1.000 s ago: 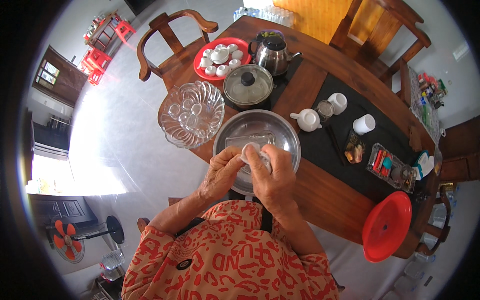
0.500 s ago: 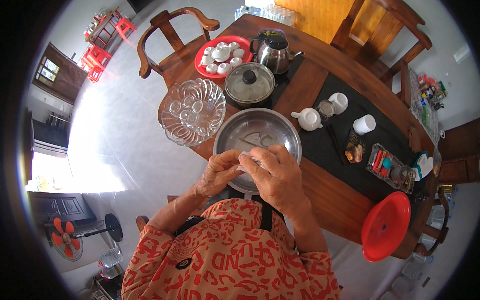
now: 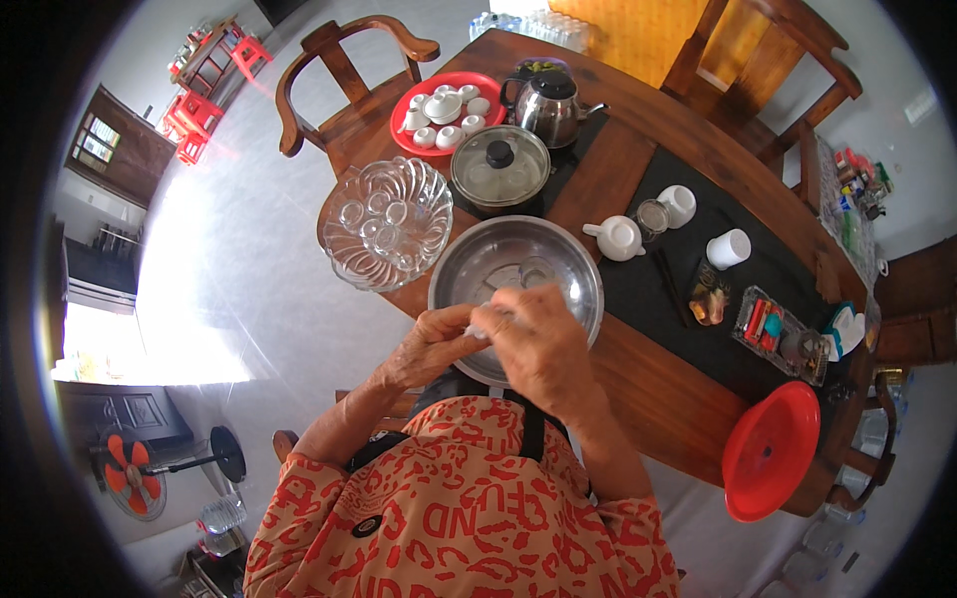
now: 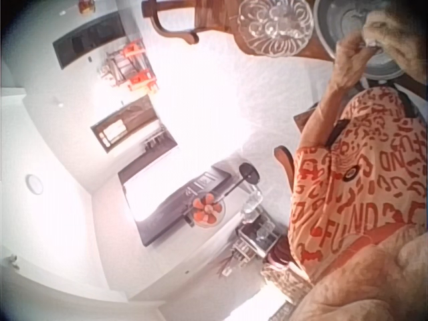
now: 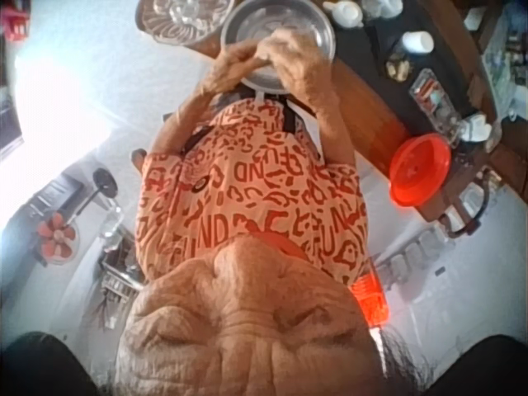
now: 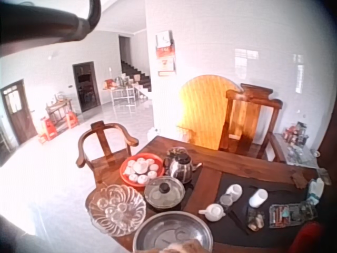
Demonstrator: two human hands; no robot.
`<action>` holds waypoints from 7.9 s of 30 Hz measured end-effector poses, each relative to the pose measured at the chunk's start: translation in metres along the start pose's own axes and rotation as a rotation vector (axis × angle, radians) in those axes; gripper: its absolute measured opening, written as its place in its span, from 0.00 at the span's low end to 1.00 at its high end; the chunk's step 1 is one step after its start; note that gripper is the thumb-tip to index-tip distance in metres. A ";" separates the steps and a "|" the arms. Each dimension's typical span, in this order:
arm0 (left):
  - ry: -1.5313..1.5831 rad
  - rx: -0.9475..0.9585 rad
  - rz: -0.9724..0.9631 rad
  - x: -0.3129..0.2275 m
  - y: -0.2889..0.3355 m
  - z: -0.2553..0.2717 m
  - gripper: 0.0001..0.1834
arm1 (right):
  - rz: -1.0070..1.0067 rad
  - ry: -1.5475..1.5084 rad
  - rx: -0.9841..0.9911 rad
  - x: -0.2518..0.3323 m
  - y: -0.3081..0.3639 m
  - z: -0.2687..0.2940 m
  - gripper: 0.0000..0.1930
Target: The person wipes several small clear glasses with a white cloth over a metal bowl. They handle the glasses one at a time, wiping the exterior and interior surfaces, and then place the cleaned glasses into a glass holder on the table.
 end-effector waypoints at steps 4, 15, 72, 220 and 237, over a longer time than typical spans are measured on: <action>-0.024 -0.010 0.017 -0.001 0.003 -0.002 0.08 | 0.014 0.038 -0.021 0.001 0.006 -0.006 0.16; 0.013 0.127 -0.027 0.013 0.006 -0.008 0.08 | -0.187 -0.241 0.085 -0.054 0.002 -0.014 0.15; 1.109 -0.246 0.209 0.039 -0.037 -0.005 0.19 | -0.298 -0.515 -0.032 -0.048 0.034 -0.006 0.17; -0.670 -0.046 -0.433 -0.050 -0.007 0.007 0.27 | -0.117 -0.622 0.166 -0.045 0.000 0.006 0.13; -0.633 -0.111 -0.387 -0.046 -0.007 0.017 0.31 | -0.723 -0.656 0.084 -0.082 0.044 -0.017 0.08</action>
Point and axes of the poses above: each hand's wrist, its own y-axis away from the middle knuckle, its own z-axis out of the back of the hand, x = y × z, the point moved 8 cm from there along -y, towards the middle knuckle, and after that the axes turned 4 degrees about -z, right-handed, at the moved point
